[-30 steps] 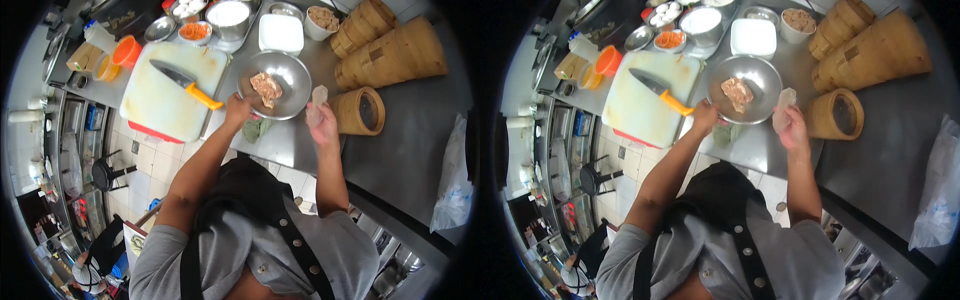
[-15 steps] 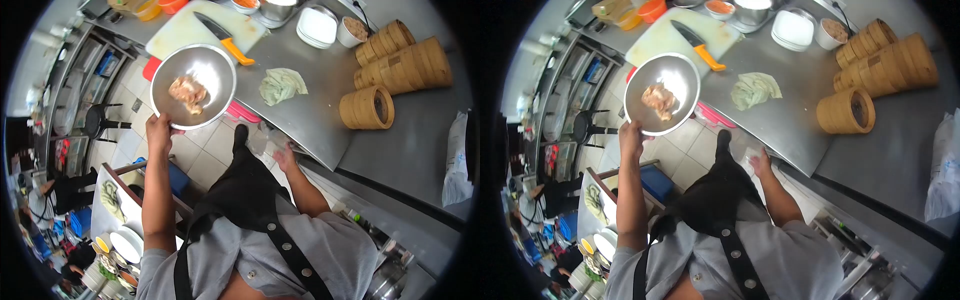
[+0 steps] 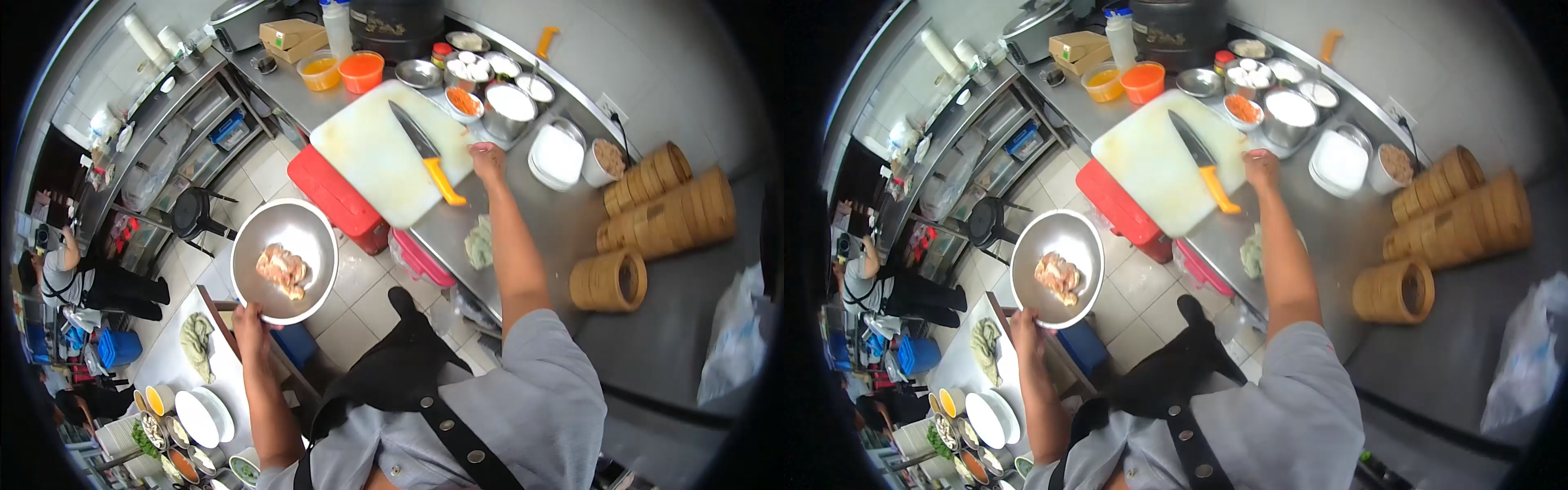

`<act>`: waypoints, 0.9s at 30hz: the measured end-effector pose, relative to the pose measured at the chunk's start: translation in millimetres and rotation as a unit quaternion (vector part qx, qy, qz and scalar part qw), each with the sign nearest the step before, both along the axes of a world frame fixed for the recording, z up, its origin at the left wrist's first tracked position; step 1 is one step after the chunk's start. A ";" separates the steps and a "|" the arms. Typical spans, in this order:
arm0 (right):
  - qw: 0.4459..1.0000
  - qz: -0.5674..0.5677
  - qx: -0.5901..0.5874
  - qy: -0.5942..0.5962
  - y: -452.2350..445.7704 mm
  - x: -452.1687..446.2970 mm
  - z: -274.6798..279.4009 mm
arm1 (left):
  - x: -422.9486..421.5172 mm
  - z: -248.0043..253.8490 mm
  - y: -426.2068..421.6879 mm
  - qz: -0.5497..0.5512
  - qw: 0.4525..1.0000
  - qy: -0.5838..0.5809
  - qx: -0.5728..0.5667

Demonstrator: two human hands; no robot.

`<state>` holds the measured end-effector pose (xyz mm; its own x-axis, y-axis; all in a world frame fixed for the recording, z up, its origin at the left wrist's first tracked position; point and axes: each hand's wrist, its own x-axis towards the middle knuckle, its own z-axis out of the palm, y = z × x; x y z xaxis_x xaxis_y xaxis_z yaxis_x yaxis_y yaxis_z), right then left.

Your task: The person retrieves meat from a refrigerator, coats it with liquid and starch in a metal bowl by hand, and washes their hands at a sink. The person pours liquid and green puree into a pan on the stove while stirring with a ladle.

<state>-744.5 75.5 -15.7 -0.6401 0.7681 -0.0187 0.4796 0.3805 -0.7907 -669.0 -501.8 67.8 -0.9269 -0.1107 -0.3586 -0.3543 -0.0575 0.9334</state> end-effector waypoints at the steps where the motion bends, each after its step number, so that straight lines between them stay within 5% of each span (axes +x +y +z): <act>1: 0.999 -0.019 0.033 -0.018 17.2 -22.6 -4.3 | 0.2 6.3 2.1 0.010 1.000 -0.005 0.003; 3: 0.992 -0.056 0.094 -0.055 40.3 -62.4 -15.7 | -0.5 9.9 2.5 0.038 0.999 0.000 0.013; 7: 0.979 0.042 0.050 -0.191 58.4 -94.0 -15.4 | -0.5 1.6 -5.5 0.108 0.994 0.009 0.015; 13: 0.985 0.029 0.157 -0.059 51.3 -88.0 -41.8 | -1.2 5.4 -6.8 0.164 0.986 -0.005 -0.001; 16: 0.970 0.030 0.229 -0.082 39.1 -83.2 -39.0 | -4.3 1.2 -5.5 0.193 0.981 -0.011 -0.009; 22: 0.991 0.025 0.073 -0.108 43.1 -82.1 -14.3 | -10.5 -4.7 -2.1 0.194 0.981 -0.007 -0.006; 27: 0.982 0.033 0.096 -0.158 37.7 -86.9 -6.8 | -16.0 0.2 11.1 0.183 0.983 -0.008 -0.007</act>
<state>-831.4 113.2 -22.5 -0.6748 0.7334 -0.0830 0.6582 0.5471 -0.5172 -684.9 -490.7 68.0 -0.8183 -0.4409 -0.3689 -0.3271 -0.1707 0.9295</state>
